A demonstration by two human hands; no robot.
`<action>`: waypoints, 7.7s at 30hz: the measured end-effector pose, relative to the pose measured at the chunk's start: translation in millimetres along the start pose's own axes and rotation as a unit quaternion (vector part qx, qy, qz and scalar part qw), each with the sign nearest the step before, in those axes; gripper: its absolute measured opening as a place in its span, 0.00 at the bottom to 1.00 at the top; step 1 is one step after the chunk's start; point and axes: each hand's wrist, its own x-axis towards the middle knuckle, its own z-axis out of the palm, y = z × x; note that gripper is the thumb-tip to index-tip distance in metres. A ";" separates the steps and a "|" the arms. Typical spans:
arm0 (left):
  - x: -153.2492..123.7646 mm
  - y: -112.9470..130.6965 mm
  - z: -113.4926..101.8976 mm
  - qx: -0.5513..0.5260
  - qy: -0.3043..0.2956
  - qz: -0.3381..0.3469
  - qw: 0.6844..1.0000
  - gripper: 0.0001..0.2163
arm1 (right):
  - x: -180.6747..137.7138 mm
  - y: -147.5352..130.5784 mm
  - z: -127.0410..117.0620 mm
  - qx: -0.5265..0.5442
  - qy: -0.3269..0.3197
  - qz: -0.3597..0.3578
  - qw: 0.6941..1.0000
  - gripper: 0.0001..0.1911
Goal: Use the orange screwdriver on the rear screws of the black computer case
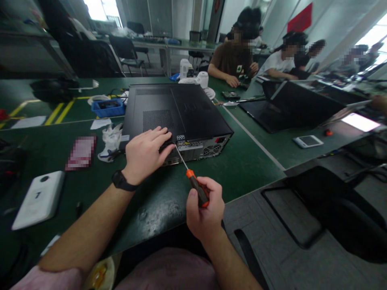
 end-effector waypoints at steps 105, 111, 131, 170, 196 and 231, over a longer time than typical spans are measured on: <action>-2.2 -3.1 13.5 -0.087 0.091 0.032 0.992 0.09 | 2.4 -8.0 0.3 -0.045 -0.010 0.000 0.999 0.08; -2.0 -3.1 15.6 -0.090 0.113 0.037 0.989 0.08 | 1.1 -6.8 1.0 -0.031 -0.010 0.009 0.999 0.08; -1.6 -1.5 12.6 -0.094 0.123 0.054 0.986 0.07 | -0.7 -4.3 0.1 -0.016 -0.017 0.008 1.000 0.08; -3.5 -1.5 16.3 -0.091 0.107 0.038 0.989 0.07 | -6.3 1.4 2.9 0.031 -0.017 0.023 0.999 0.09; -3.2 0.2 14.7 -0.086 0.095 0.021 0.992 0.05 | -7.1 3.7 1.3 -0.001 -0.016 0.018 1.000 0.09; -3.6 0.4 11.4 -0.086 0.077 0.025 0.993 0.05 | -5.2 4.0 -0.2 -0.001 -0.008 0.003 1.000 0.09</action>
